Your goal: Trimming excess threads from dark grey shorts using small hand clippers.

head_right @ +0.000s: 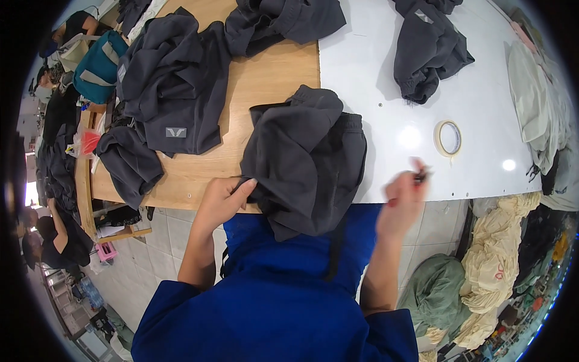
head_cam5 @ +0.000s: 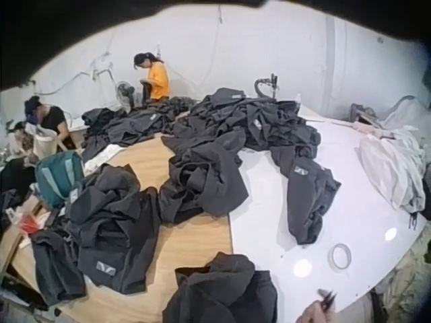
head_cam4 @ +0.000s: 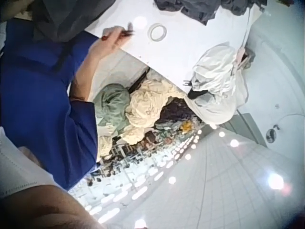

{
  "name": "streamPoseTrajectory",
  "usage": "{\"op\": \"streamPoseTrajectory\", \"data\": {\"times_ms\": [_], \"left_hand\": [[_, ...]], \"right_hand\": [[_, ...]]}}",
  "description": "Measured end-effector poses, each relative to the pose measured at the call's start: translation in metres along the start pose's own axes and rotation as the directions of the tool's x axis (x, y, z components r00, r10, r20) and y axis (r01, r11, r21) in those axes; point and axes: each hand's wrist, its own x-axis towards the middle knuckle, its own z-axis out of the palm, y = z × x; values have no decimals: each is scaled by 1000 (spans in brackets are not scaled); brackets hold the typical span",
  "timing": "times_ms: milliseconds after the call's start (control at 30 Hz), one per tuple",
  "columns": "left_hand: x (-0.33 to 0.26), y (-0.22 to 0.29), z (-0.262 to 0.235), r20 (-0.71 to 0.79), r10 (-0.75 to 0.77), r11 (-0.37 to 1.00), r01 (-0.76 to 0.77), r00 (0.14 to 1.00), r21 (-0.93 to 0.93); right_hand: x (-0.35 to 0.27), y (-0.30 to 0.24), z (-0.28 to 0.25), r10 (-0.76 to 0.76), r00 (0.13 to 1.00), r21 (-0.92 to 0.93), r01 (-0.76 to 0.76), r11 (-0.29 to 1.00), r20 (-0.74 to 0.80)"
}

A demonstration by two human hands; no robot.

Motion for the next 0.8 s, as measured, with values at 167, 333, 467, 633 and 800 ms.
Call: {"op": "streamPoseTrajectory", "data": {"times_ms": [167, 333, 467, 633, 800], "left_hand": [[2, 22, 2, 355, -161, 703, 359, 921, -613], [-4, 13, 6, 288, -92, 527, 292, 953, -798], [-11, 9, 4, 182, -128, 368, 217, 975, -904], [-13, 0, 0, 255, -25, 377, 245, 967, -893], [-11, 17, 4, 312, 2, 415, 283, 950, -865]], "right_hand": [[-48, 12, 76, 133, 784, -462, 210, 862, 606], [-49, 27, 76, 317, 820, -574, 18, 819, 477], [-39, 24, 68, 361, 806, -609, 0, 793, 469], [-40, 30, 67, 326, 825, -597, 17, 802, 462], [-47, 25, 71, 111, 793, -376, 157, 913, 599]]}}
